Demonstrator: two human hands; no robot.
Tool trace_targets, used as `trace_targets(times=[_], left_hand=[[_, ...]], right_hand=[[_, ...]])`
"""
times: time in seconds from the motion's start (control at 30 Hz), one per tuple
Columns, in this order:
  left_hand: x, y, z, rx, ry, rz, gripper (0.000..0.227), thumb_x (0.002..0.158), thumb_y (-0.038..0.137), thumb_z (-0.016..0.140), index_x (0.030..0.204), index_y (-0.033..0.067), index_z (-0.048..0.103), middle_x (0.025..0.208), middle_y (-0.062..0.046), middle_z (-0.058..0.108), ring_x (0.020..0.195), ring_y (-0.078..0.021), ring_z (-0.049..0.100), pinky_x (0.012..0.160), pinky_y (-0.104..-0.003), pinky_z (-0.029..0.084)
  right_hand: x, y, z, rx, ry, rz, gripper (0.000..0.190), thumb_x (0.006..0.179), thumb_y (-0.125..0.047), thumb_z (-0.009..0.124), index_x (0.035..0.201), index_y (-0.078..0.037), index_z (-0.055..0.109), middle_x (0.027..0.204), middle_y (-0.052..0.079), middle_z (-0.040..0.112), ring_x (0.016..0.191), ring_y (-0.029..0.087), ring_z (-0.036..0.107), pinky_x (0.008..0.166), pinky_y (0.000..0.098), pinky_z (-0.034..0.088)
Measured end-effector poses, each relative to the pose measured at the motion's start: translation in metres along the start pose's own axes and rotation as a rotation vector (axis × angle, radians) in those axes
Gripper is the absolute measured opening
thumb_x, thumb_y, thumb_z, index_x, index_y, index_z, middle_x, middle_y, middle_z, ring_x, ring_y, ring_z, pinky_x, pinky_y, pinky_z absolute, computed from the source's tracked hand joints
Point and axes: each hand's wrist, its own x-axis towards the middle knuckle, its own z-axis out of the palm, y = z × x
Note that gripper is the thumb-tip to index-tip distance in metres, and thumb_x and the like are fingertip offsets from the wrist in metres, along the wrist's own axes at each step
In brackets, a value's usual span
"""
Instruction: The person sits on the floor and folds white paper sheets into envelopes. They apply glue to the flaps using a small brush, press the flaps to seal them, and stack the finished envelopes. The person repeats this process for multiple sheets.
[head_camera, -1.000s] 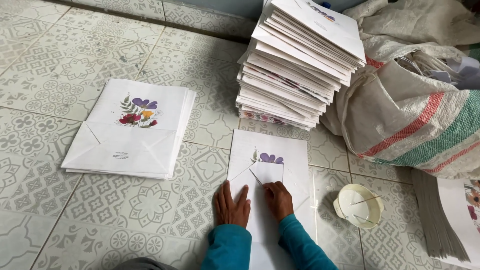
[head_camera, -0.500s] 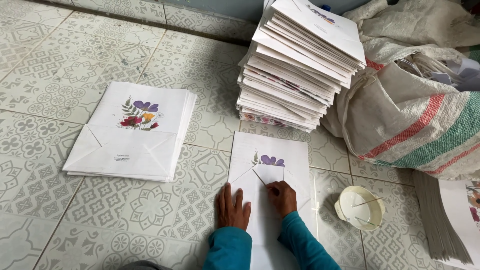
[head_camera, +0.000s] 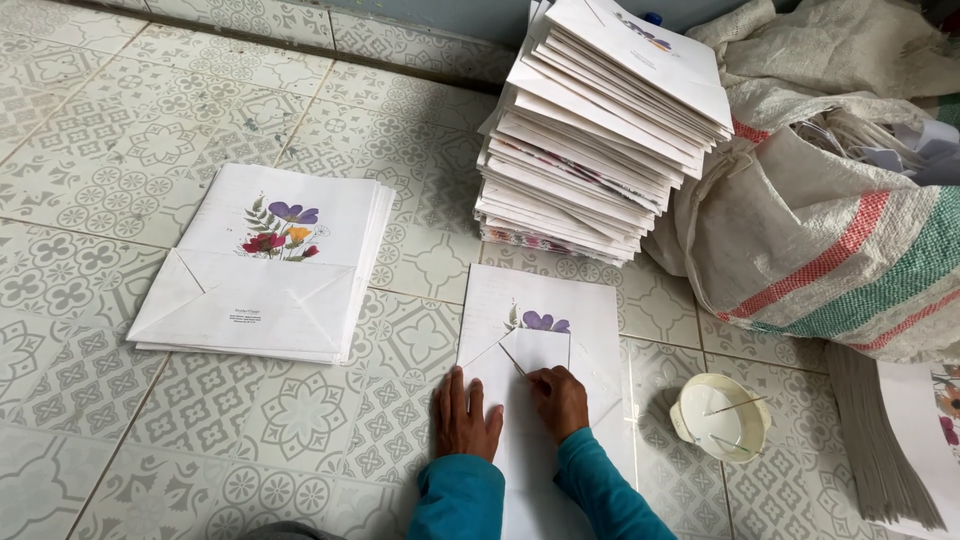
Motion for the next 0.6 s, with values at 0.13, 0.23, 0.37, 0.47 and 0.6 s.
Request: trace_targets(times=[0.13,0.23,0.37,0.47,0.6], left_hand=[[0.000,-0.001,0.001,0.018,-0.043,-0.016,0.050,0.090,0.039,0.068,0.127,0.0057,0.062,0.152,-0.024,0.044,0.142,-0.0389,0.041,0.120,-0.053,0.030],[-0.001,-0.001,0.001,0.004,0.000,-0.006,0.051,0.086,0.036,0.072,0.126,0.0066,0.063,0.151,-0.023,0.044,0.140,-0.0389,0.043,0.119,-0.053,0.032],[0.000,-0.001,0.000,0.061,-0.018,-0.005,0.052,0.089,0.040,0.069,0.127,0.0062,0.063,0.152,-0.023,0.043,0.141,-0.0380,0.042,0.120,-0.054,0.033],[0.000,-0.006,0.005,0.031,0.020,-0.016,0.051,0.086,0.038,0.072,0.124,0.0050,0.065,0.150,-0.023,0.046,0.137,-0.0390,0.046,0.116,-0.053,0.038],[0.007,-0.005,0.006,0.013,0.127,-0.028,0.051,0.081,0.032,0.077,0.120,0.0020,0.065,0.146,-0.025,0.051,0.131,-0.0426,0.051,0.113,-0.054,0.043]], right_hand=[[-0.015,-0.011,0.003,-0.018,-0.060,-0.136,0.019,0.084,-0.004,0.075,0.098,-0.013,0.083,0.097,0.004,0.075,0.081,0.020,0.072,0.080,0.0287,0.062],[-0.016,-0.010,0.001,-0.009,-0.097,-0.139,0.018,0.084,-0.006,0.076,0.099,-0.014,0.083,0.095,0.004,0.073,0.078,0.020,0.071,0.077,0.0285,0.061],[-0.009,-0.009,-0.020,0.032,-0.002,-0.003,0.021,0.086,-0.005,0.074,0.104,-0.012,0.082,0.101,0.006,0.076,0.082,0.021,0.073,0.083,0.0275,0.062],[-0.019,-0.005,-0.066,0.125,0.109,-0.100,0.020,0.085,-0.006,0.075,0.103,-0.012,0.082,0.092,0.004,0.071,0.074,0.017,0.067,0.072,0.0277,0.058],[-0.042,0.039,-0.172,0.100,0.380,-0.221,0.015,0.082,-0.003,0.077,0.095,-0.009,0.079,0.086,0.002,0.069,0.065,0.017,0.060,0.061,0.0293,0.052]])
